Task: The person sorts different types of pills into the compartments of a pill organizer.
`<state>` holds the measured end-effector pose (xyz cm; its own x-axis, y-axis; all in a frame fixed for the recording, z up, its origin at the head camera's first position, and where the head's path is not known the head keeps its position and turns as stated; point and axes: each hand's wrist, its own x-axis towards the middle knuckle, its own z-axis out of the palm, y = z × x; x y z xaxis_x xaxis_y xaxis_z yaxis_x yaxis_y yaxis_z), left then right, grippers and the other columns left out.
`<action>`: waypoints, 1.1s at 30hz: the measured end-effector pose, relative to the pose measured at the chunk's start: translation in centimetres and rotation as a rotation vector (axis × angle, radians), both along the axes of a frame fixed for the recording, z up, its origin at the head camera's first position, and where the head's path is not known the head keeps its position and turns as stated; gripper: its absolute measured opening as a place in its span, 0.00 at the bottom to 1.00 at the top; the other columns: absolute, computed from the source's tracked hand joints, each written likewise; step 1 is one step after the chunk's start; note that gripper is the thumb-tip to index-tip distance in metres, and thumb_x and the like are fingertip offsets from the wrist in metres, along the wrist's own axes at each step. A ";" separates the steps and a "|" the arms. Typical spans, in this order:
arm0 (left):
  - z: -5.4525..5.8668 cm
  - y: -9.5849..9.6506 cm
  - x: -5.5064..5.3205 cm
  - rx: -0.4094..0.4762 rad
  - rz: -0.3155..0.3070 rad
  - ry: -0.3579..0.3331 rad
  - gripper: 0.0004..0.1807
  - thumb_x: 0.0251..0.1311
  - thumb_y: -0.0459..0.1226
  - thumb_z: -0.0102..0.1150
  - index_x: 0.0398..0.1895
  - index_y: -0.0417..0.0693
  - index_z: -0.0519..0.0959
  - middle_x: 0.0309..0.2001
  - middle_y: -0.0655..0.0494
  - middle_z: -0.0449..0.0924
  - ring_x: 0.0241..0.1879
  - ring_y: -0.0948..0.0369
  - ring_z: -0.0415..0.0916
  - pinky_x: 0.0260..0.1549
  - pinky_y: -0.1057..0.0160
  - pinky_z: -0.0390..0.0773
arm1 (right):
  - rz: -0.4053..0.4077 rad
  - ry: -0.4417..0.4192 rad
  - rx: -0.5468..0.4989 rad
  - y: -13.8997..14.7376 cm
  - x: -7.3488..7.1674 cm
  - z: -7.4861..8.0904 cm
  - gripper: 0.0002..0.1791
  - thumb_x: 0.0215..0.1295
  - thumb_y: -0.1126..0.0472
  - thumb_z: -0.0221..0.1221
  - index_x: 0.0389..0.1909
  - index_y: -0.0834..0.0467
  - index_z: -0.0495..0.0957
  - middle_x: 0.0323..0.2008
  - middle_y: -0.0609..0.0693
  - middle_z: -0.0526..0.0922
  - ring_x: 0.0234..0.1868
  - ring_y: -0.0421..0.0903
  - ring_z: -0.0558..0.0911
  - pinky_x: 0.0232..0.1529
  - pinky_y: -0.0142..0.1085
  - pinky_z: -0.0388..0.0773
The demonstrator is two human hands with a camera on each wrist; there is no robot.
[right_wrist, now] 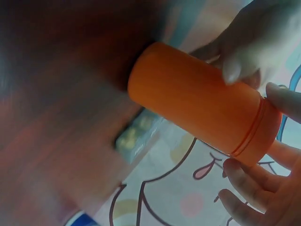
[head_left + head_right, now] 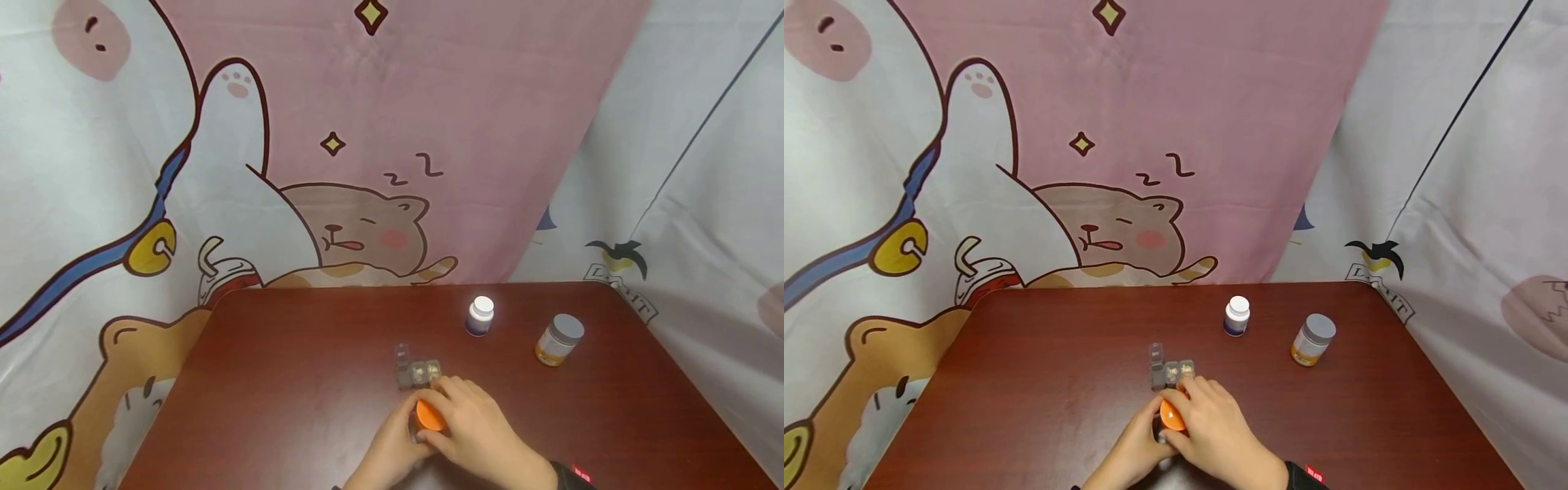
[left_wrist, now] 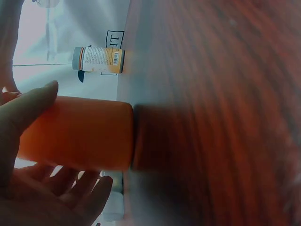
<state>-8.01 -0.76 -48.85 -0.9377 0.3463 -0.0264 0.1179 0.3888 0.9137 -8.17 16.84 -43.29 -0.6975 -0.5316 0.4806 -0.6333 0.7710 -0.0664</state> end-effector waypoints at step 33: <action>-0.9 -0.9 -1.4 0.047 -0.091 0.032 0.30 0.46 0.38 0.84 0.56 0.46 0.84 0.50 0.59 0.89 0.48 0.70 0.80 0.54 0.64 0.80 | 0.192 -0.456 -0.578 1.8 -1.2 -4.2 0.32 0.46 0.55 0.83 0.56 0.51 0.86 0.51 0.45 0.89 0.54 0.40 0.83 0.59 0.36 0.77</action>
